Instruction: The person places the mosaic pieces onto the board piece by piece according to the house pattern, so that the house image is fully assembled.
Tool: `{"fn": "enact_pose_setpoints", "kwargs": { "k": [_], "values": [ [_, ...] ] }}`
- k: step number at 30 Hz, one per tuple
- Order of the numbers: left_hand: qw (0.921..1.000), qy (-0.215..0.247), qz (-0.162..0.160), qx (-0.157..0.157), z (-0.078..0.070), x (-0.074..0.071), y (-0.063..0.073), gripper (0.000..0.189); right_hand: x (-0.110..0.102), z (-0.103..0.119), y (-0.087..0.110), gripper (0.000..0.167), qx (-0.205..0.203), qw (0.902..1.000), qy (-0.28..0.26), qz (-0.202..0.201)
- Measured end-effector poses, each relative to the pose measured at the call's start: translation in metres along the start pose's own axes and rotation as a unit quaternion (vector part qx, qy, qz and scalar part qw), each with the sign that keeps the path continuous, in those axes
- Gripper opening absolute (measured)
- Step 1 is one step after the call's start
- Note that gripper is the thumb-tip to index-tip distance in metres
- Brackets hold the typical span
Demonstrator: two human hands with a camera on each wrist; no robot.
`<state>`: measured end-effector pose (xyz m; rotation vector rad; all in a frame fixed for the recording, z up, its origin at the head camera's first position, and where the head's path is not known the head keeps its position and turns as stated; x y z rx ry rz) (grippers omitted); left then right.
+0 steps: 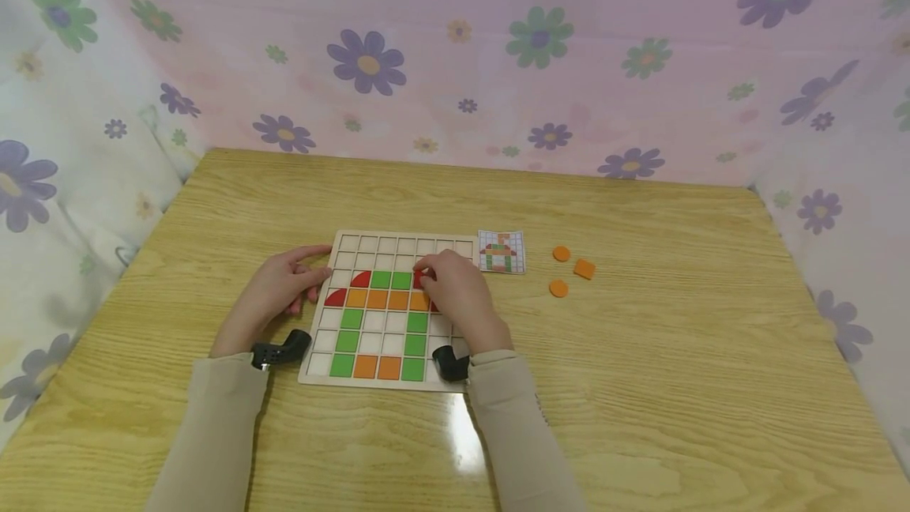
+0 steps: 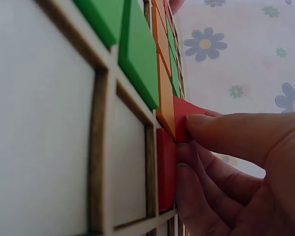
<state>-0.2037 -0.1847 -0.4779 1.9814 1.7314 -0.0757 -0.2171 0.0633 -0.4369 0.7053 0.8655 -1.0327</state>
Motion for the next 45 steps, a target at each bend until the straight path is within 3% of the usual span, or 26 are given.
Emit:
{"fn": "enact_pose_setpoints", "kwargs": {
  "k": [15,45],
  "values": [
    [0.9999,-0.008,-0.002,0.009,0.0004,-0.0004,0.0003,0.045,0.001,0.0035,-0.0004,0.01,-0.001,1.0,0.001,0.006],
    [1.0,-0.001,0.001,0.003,-0.0005,0.0001,0.0004,0.047,0.0039,0.0006,0.0009,0.024,0.001,0.9991,-0.018,0.038]
  ]
}}
Point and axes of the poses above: each hand's wrist, its own y-axis away from the middle knuckle, its own x-axis out of the palm, z = x × y, the point moved 6 cm from there along -y, towards the middle knuckle, and after that the axes turned 3 degrees about y, right-handed, at the moved point
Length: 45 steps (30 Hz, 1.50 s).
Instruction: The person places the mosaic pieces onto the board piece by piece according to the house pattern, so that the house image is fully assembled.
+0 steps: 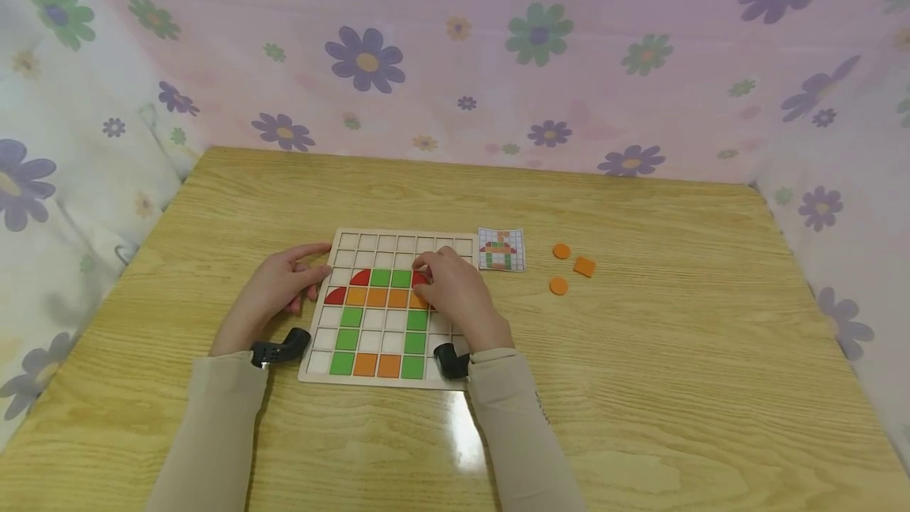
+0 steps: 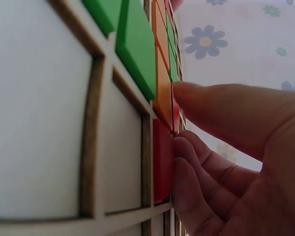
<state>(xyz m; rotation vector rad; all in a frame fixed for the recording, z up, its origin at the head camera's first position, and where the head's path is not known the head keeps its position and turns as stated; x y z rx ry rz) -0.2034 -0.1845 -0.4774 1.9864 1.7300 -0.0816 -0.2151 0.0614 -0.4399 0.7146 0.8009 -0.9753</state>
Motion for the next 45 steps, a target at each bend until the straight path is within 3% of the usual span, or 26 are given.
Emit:
{"fn": "enact_pose_setpoints", "kwargs": {
  "k": [16,27,35,45],
  "values": [
    [1.0,-0.007,-0.003,0.005,0.0,-0.001,-0.001,0.046,-0.013,-0.023,0.002,0.028,0.016,0.9977,-0.064,0.013],
    [1.0,-0.006,-0.001,0.005,-0.001,0.0,0.001,0.045,-0.039,-0.054,0.011,0.03,0.043,0.9959,-0.075,-0.028],
    [1.0,-0.008,-0.002,0.004,-0.002,-0.001,0.001,0.045,-0.055,-0.084,0.022,0.035,0.091,0.9896,-0.103,-0.041],
    [0.9999,-0.007,-0.004,0.006,-0.001,0.0,0.0,0.044,-0.075,-0.109,0.037,0.034,0.132,0.9825,-0.086,-0.099]
  ]
}}
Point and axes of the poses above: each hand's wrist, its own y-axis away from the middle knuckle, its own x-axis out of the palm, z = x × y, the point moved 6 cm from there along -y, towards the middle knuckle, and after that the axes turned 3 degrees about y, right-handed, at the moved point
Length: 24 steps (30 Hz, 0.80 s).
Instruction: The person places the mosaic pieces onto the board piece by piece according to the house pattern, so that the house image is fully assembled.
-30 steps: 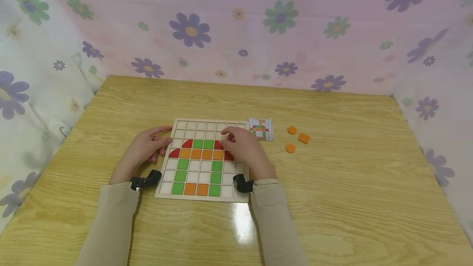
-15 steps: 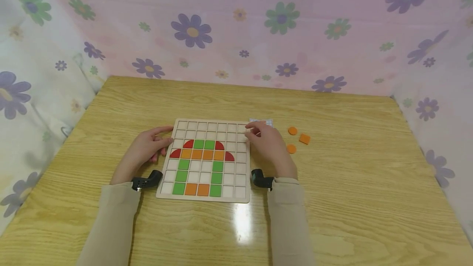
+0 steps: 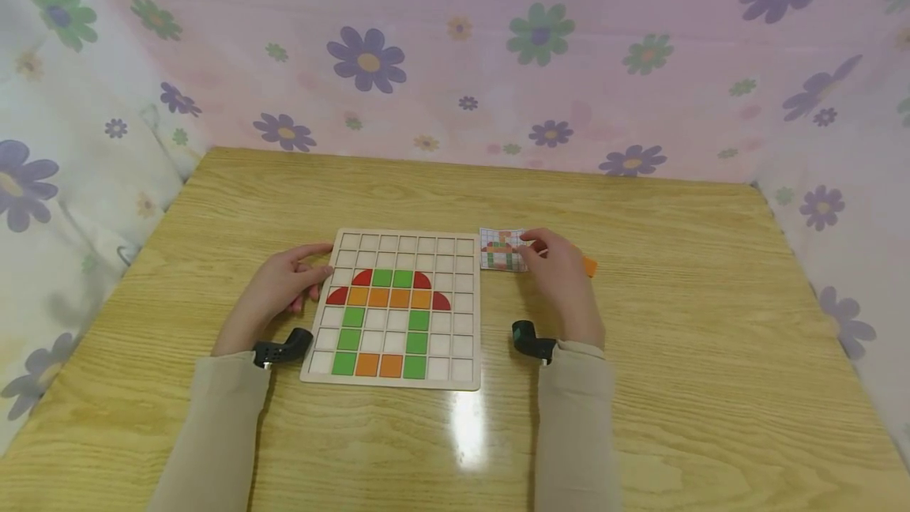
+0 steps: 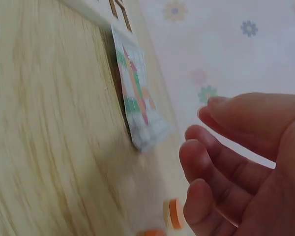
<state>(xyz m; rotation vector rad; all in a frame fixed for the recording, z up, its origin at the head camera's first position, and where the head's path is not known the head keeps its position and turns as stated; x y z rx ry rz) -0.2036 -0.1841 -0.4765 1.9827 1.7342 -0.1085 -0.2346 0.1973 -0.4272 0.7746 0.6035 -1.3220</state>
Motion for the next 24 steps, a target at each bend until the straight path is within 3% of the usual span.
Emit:
{"fn": "enact_pose_setpoints", "kwargs": {
  "k": [16,24],
  "values": [
    [1.0,0.004,0.003,-0.003,0.003,0.0,0.003,0.044,-0.022,-0.035,0.011,0.036,0.065,0.994,0.018,-0.086],
    [1.0,0.003,0.001,0.0,0.001,0.0,0.001,0.044,-0.029,-0.046,0.011,0.038,0.088,0.9916,0.033,-0.089]
  ]
}}
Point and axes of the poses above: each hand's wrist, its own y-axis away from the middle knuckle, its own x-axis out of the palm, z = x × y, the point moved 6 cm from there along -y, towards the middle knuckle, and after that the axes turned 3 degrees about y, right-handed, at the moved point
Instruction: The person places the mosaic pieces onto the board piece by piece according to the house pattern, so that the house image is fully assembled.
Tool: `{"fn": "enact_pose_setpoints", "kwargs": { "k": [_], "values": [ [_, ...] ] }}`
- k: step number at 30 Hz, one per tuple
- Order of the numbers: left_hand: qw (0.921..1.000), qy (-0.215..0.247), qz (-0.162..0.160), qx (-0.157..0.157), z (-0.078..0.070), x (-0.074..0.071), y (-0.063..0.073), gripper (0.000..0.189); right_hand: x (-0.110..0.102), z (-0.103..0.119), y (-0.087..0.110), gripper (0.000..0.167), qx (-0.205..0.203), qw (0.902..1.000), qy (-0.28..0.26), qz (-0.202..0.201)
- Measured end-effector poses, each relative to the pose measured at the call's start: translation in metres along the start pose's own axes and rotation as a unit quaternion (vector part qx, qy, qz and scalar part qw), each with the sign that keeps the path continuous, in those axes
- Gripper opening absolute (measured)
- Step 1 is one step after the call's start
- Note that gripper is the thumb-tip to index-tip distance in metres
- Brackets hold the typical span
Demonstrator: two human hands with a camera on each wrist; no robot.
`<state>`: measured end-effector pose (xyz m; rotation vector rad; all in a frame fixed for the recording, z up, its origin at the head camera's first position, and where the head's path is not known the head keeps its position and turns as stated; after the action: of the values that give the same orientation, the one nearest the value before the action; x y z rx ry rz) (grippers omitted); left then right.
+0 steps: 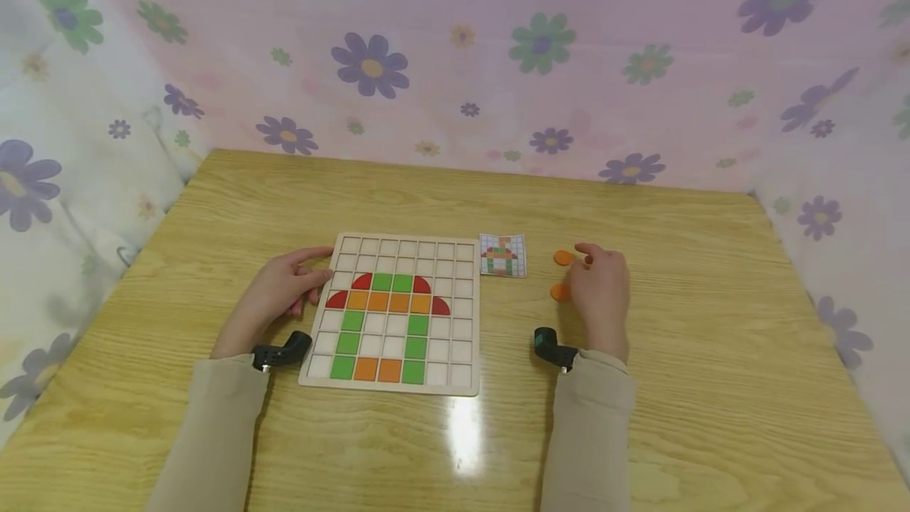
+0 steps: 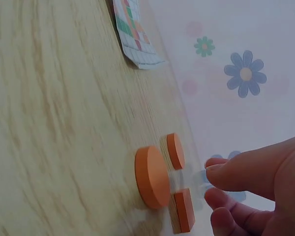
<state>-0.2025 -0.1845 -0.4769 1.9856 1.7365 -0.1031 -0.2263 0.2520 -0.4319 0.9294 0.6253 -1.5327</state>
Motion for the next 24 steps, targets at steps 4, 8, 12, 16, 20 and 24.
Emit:
{"fn": "enact_pose_setpoints", "kwargs": {
  "k": [4,8,12,16,20,24],
  "values": [
    [1.0,-0.004,0.0,0.004,-0.001,0.0,-0.001,0.044,-0.002,-0.004,-0.001,0.038,-0.005,0.9999,0.01,0.002],
    [1.0,-0.004,0.0,0.003,-0.002,0.0,-0.001,0.044,-0.004,-0.007,-0.001,0.039,-0.012,0.9998,0.01,0.009],
    [0.9999,-0.008,0.003,0.007,-0.003,0.001,-0.001,0.046,-0.004,-0.01,0.0,0.039,-0.011,0.9998,0.009,0.011],
    [0.9999,-0.008,0.004,0.006,-0.002,0.001,0.0,0.045,-0.005,-0.013,0.001,0.035,-0.002,0.9999,0.013,0.005],
    [1.0,-0.003,0.002,0.0,-0.001,0.0,0.001,0.044,-0.004,-0.013,0.003,0.034,0.0,0.9999,0.003,0.013],
    [1.0,0.001,0.001,0.002,-0.001,0.0,0.001,0.045,-0.003,-0.011,0.003,0.034,-0.007,0.9998,-0.005,0.018]
  ]
}}
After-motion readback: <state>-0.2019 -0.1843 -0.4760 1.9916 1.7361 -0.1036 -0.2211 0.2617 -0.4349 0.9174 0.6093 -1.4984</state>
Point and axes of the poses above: each hand's wrist, its own y-axis away from the middle knuckle, its own x-axis out of the palm, z = x × y, the point moved 6 cm from there along -y, towards the middle knuckle, and after that the axes turned 3 degrees about y, right-handed, at the moved point
